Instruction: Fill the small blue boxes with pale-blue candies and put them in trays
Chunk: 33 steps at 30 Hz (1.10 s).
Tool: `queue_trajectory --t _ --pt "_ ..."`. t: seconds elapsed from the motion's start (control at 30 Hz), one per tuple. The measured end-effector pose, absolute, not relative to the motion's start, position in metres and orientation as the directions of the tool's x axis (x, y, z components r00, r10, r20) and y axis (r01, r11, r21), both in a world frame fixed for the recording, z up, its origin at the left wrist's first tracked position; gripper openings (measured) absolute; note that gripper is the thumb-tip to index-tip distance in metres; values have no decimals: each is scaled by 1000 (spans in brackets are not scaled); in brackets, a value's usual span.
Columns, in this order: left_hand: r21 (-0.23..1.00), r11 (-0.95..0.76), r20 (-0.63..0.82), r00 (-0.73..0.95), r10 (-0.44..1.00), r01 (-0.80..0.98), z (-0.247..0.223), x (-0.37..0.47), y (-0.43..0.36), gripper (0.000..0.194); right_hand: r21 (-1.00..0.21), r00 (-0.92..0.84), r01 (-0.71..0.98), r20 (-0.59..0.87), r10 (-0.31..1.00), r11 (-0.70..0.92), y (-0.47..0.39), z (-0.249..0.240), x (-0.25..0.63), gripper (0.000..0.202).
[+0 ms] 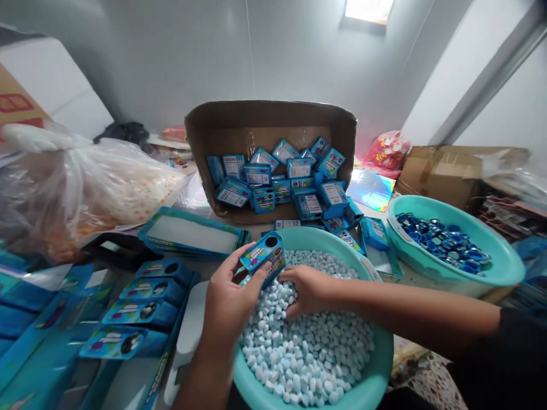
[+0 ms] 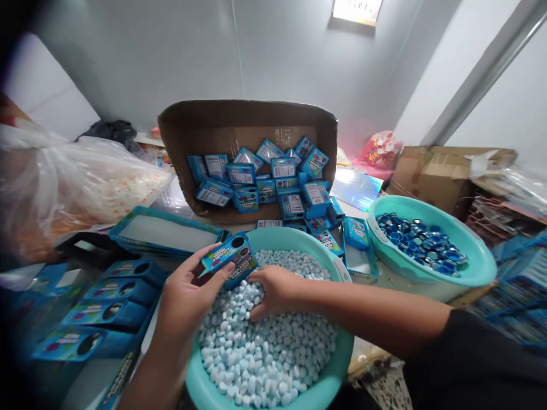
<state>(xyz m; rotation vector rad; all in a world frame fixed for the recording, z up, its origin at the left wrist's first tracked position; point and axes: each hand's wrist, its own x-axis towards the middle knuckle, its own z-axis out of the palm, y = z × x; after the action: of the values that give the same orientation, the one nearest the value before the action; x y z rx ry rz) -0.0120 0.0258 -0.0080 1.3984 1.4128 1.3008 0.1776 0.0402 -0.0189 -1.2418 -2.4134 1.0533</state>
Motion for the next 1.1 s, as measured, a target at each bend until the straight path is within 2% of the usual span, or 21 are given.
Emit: queue_trajectory --t 0.13,0.2,0.3,0.4,0.5,0.57,0.63,0.77,0.87,1.1 --pt "985 -96 105 -52 993 141 -10 -14 28 55 -626 -651 629 -100 753 461 38 -10 176 39" --pt "980 -101 105 -14 994 170 -9 -12 27 53 -651 -678 586 -68 732 482 35 -2 178 32" --pt "964 -113 111 25 994 242 -8 -9 24 49 -750 -674 484 8 738 451 28 10 181 25" --pt "955 -112 103 45 994 273 -6 -9 22 48 -873 -574 366 60 816 322 23 22 182 18" --pt "950 -79 66 53 996 301 -2 -10 21 49 -982 -492 165 2 870 96 24 32 178 21" --pt "945 -83 62 76 995 316 0 -10 20 50 -999 -469 -27 -19 883 -36 29 40 170 24" --pt "935 -125 92 111 989 332 0 -10 18 49 -973 -426 -219 26 904 -75 39 48 159 25" --pt "887 -249 216 128 968 389 -2 -7 14 44 -889 -269 -458 163 949 22 61 59 138 23" --pt "866 -269 238 125 963 422 -2 -6 12 44 -872 -197 -476 231 953 113 72 57 133 22" --pt "857 -290 226 197 954 425 -1 -7 12 40 -866 -159 -470 271 949 168 72 43 145 20"
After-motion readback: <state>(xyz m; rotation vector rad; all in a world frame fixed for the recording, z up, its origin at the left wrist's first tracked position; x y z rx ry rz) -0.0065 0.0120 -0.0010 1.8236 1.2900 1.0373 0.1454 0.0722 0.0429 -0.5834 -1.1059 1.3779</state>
